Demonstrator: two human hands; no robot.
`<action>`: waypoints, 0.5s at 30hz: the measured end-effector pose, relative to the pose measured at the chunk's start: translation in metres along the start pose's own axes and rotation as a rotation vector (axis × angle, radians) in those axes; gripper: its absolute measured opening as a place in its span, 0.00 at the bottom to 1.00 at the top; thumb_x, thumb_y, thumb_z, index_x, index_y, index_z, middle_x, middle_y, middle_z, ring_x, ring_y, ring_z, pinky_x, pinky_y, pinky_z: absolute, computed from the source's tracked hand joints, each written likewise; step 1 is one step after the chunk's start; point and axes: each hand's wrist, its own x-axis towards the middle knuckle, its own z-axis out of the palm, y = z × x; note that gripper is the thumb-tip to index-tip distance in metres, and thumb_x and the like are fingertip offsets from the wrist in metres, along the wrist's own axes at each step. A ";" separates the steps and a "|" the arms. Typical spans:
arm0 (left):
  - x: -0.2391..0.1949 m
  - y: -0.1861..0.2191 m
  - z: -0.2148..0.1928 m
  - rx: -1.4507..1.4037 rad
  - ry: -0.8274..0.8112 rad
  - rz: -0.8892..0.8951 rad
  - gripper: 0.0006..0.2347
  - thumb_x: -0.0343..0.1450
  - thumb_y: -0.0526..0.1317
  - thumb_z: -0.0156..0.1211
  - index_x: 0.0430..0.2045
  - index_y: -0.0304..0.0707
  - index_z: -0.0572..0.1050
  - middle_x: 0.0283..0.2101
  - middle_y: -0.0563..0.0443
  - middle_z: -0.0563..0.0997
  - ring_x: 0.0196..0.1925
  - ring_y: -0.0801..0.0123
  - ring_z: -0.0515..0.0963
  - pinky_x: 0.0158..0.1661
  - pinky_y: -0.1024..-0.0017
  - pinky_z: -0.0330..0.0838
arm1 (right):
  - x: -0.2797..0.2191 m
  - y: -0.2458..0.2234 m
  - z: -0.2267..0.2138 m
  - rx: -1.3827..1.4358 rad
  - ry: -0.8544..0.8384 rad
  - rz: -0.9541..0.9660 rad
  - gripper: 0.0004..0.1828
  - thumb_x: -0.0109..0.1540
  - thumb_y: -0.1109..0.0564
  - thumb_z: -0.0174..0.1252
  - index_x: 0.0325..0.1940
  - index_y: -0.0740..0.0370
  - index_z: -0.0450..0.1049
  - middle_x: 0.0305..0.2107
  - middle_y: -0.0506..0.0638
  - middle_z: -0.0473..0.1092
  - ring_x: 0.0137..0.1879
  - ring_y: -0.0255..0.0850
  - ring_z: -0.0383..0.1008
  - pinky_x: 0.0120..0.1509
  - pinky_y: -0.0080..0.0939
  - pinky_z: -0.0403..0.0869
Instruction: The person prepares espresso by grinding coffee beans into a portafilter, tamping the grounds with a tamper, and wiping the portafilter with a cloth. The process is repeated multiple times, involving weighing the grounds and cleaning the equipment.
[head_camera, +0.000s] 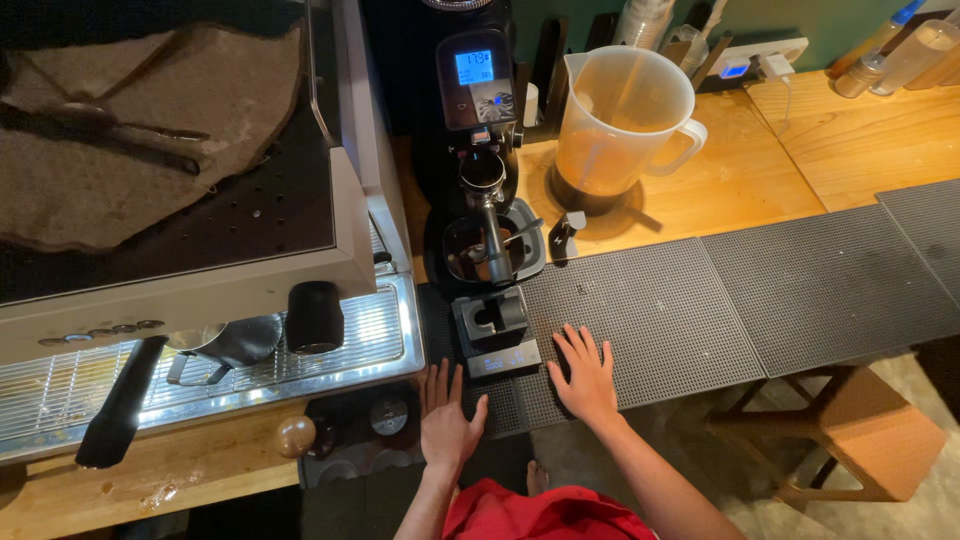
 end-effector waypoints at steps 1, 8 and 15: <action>0.000 0.000 0.000 0.001 -0.002 -0.001 0.25 0.64 0.52 0.53 0.53 0.39 0.67 0.62 0.44 0.63 0.65 0.55 0.58 0.64 0.59 0.47 | 0.000 -0.001 -0.001 0.001 -0.002 0.001 0.27 0.61 0.44 0.43 0.63 0.51 0.60 0.65 0.45 0.53 0.73 0.44 0.44 0.71 0.62 0.40; -0.002 -0.001 0.002 -0.001 -0.035 -0.008 0.25 0.65 0.53 0.52 0.54 0.39 0.66 0.63 0.44 0.62 0.66 0.55 0.57 0.63 0.58 0.48 | -0.001 -0.001 -0.002 0.008 -0.017 0.015 0.27 0.61 0.44 0.43 0.63 0.51 0.59 0.65 0.44 0.52 0.73 0.43 0.43 0.72 0.61 0.39; -0.001 -0.001 0.001 -0.011 -0.063 -0.026 0.25 0.65 0.53 0.52 0.54 0.39 0.66 0.63 0.45 0.61 0.67 0.56 0.56 0.63 0.58 0.48 | 0.000 0.000 0.000 -0.001 0.001 0.008 0.27 0.61 0.44 0.43 0.63 0.51 0.60 0.65 0.44 0.53 0.73 0.43 0.44 0.72 0.61 0.39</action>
